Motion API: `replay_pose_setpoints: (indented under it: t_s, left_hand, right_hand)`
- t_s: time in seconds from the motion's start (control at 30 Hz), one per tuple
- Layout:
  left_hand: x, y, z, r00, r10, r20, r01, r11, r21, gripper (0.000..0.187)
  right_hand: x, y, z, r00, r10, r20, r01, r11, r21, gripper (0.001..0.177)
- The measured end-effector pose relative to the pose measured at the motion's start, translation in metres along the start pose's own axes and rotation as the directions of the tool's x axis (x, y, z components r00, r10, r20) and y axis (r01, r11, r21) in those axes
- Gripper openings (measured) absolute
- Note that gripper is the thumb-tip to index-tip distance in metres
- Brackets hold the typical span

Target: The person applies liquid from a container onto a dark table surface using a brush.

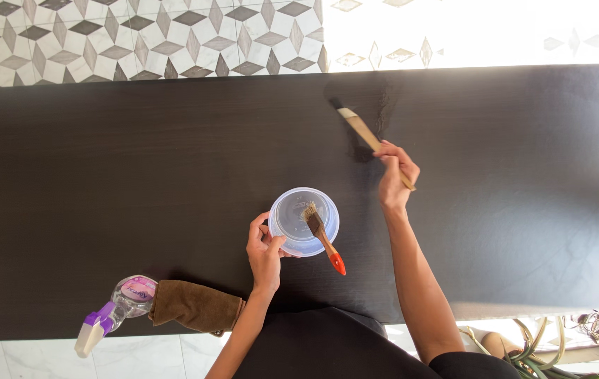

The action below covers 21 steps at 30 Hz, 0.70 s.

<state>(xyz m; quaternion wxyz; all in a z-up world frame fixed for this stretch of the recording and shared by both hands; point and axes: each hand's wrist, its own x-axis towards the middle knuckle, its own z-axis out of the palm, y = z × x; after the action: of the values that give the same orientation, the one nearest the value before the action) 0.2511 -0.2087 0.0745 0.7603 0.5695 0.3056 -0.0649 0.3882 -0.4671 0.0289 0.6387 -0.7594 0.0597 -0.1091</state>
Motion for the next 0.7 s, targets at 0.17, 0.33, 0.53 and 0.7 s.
replay_pose_setpoints:
  t_s: [0.17,0.33,0.53,0.7]
  left_hand:
    - [-0.004,-0.001,-0.001,1.0,-0.012,0.001,0.012,1.0,-0.011,0.049]
    - [-0.011,0.002,-0.001,1.0,-0.022,0.004,0.022,1.0,-0.003,0.051]
    - [-0.018,-0.002,-0.004,1.0,-0.002,0.022,0.001,0.999,0.038,0.051]
    - [-0.027,-0.002,-0.007,0.999,0.002,0.035,-0.003,1.0,0.004,0.05]
  right_hand:
    - [-0.007,0.007,-0.004,0.963,0.213,-0.162,-0.215,0.977,0.006,0.022]
    - [-0.03,0.006,-0.013,0.995,0.016,-0.1,-0.017,1.0,-0.013,0.023]
    - [-0.039,-0.001,-0.013,0.98,0.149,-0.134,-0.156,0.987,-0.045,0.022]
    - [-0.046,-0.009,-0.018,0.993,-0.056,-0.104,0.055,0.998,-0.013,0.026]
